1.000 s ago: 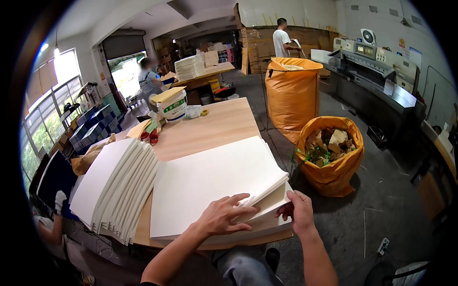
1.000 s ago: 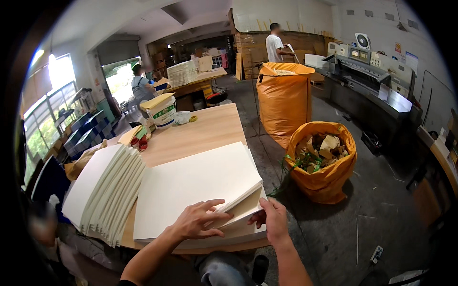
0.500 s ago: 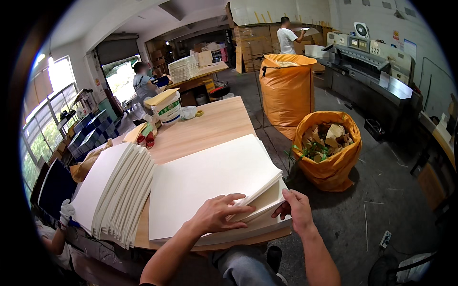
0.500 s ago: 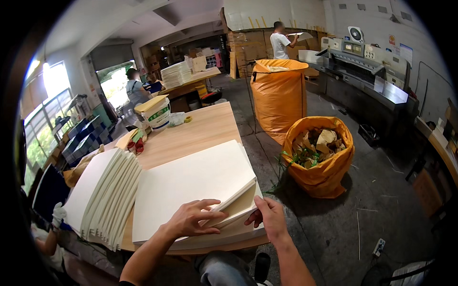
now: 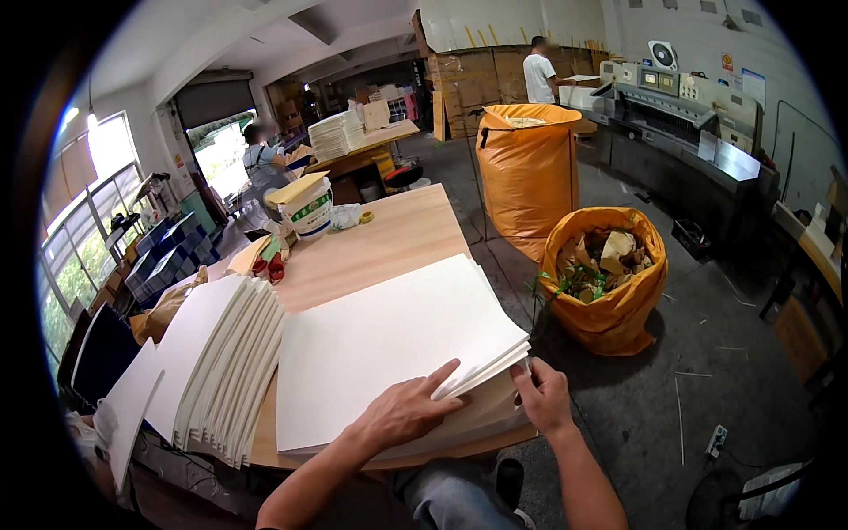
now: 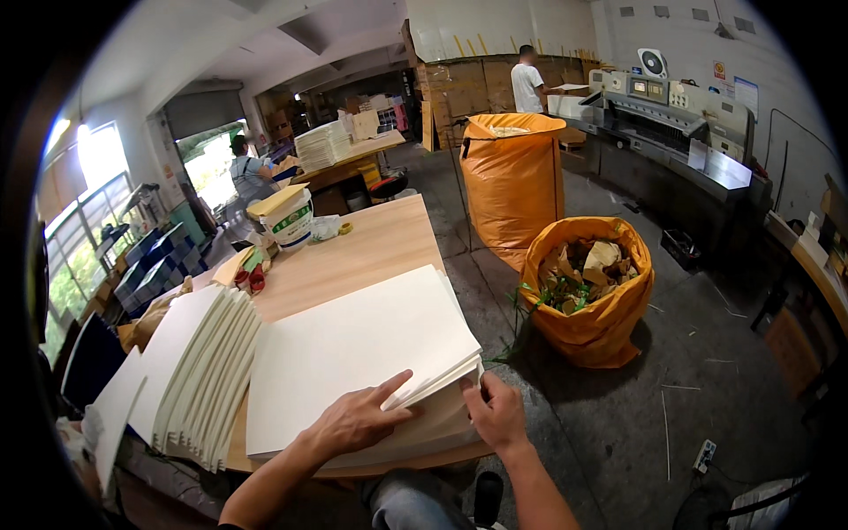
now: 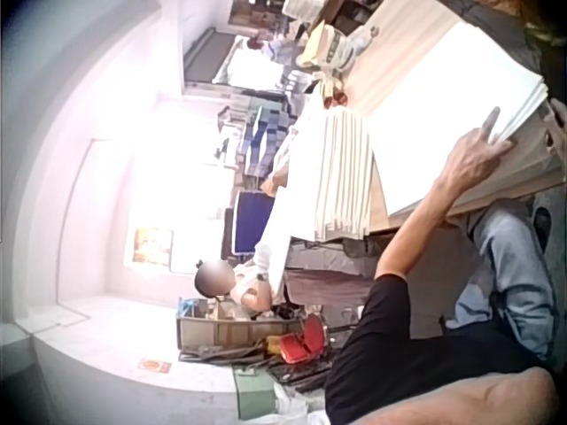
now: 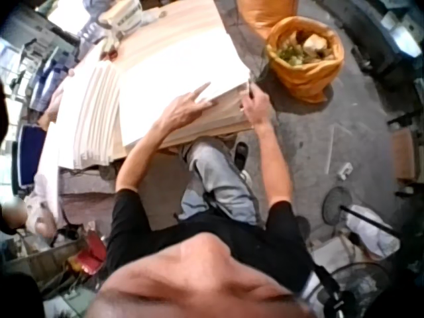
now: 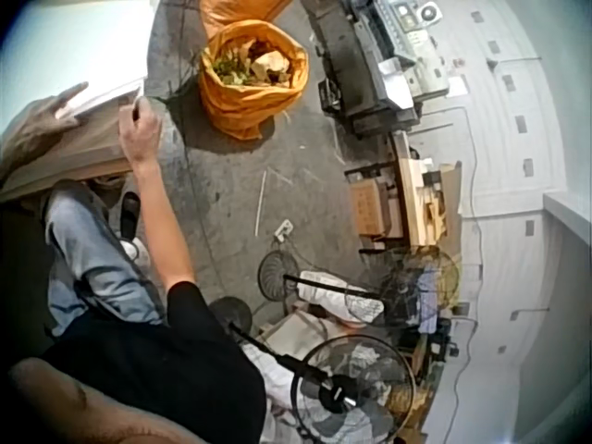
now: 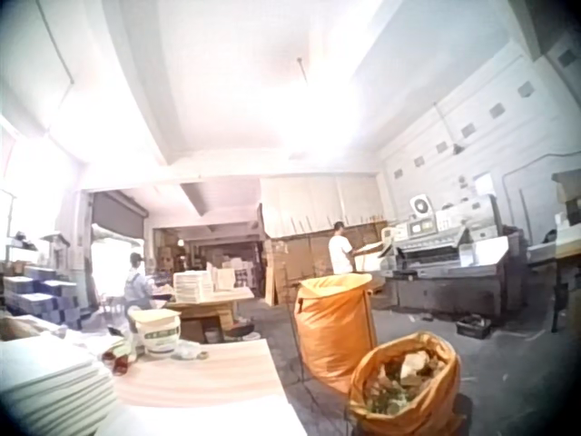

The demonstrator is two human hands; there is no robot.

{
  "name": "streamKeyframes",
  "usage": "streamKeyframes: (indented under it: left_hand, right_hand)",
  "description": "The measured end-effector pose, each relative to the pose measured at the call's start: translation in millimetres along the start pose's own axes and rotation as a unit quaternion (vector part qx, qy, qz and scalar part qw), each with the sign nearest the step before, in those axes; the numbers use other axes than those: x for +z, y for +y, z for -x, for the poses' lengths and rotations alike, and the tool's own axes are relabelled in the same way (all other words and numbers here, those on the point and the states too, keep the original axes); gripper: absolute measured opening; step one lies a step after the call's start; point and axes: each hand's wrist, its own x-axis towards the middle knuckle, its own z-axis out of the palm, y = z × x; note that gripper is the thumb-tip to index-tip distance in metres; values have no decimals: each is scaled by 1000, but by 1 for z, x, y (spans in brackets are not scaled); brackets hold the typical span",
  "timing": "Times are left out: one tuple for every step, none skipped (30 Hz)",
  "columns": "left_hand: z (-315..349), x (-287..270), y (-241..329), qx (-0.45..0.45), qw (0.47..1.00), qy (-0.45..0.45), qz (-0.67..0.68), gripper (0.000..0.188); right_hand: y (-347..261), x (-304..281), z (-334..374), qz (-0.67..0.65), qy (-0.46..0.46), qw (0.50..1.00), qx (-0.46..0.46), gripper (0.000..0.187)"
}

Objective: The person repeatedly picks up white paper sheets from a table, aligns them, and stacks them into a growing pile. The person occasionally lifts the stack to transfer it to a nearby blue bin. Other workers are visible in the background handling similar materials.

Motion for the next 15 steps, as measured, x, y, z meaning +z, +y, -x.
streamKeyframes:
  left_hand:
    - [3, 3, -2, 3, 1000, 4, -11, 44]
    - [3, 2, -2, 2, 1000, 28, -2, 41]
    - [3, 1, -1, 0, 999, 51, 6, 38]
    - [3, 0, 0, -1, 997, 75, 15, 36]
    - [3, 0, 2, -7, 996, 82, 26, 37]
    - [2, -1, 3, -13, 995, 89, 38, 38]
    - [2, -2, 4, -19, 994, 96, 49, 40]
    - [1, -2, 4, -21, 994, 96, 57, 40]
    - [1, -2, 4, -24, 993, 95, 65, 41]
    - [1, -2, 4, -27, 992, 95, 73, 42]
    - [0, -2, 2, -14, 992, 103, 76, 41]
    - [0, -2, 0, -2, 991, 111, 79, 39]
    - [0, -2, -2, 10, 989, 119, 82, 38]
    - [0, -2, -2, 3, 990, 113, 85, 38]
    - [0, -3, -3, -3, 990, 107, 88, 39]
  right_hand:
    - [1, 1, 0, 8, -1, 1000, 5, 29]
    - [-4, -6, -3, -104, -47, 992, 58, 30]
    - [-9, -6, -3, -153, -57, 983, 79, 30]
    - [-13, -6, -3, -201, -67, 972, 99, 30]
    - [-14, -7, -3, -249, -75, 958, 119, 31]
    - [-10, -8, -4, -259, -78, 955, 121, 31]
    - [-10, -8, -4, -264, -77, 954, 119, 30]
    - [-10, -7, -4, -268, -77, 953, 118, 30]
    - [-10, -7, -4, -272, -77, 952, 116, 30]
    - [-9, -7, -4, -269, -76, 953, 114, 30]
    - [-8, -7, -4, -266, -75, 955, 111, 31]
    - [-8, -7, -5, -262, -73, 956, 108, 31]
    - [-8, -7, -5, -259, -77, 957, 104, 32]
    - [-7, -8, -4, -256, -80, 958, 101, 32]
    - [-7, -8, -4, -253, -83, 959, 97, 33]
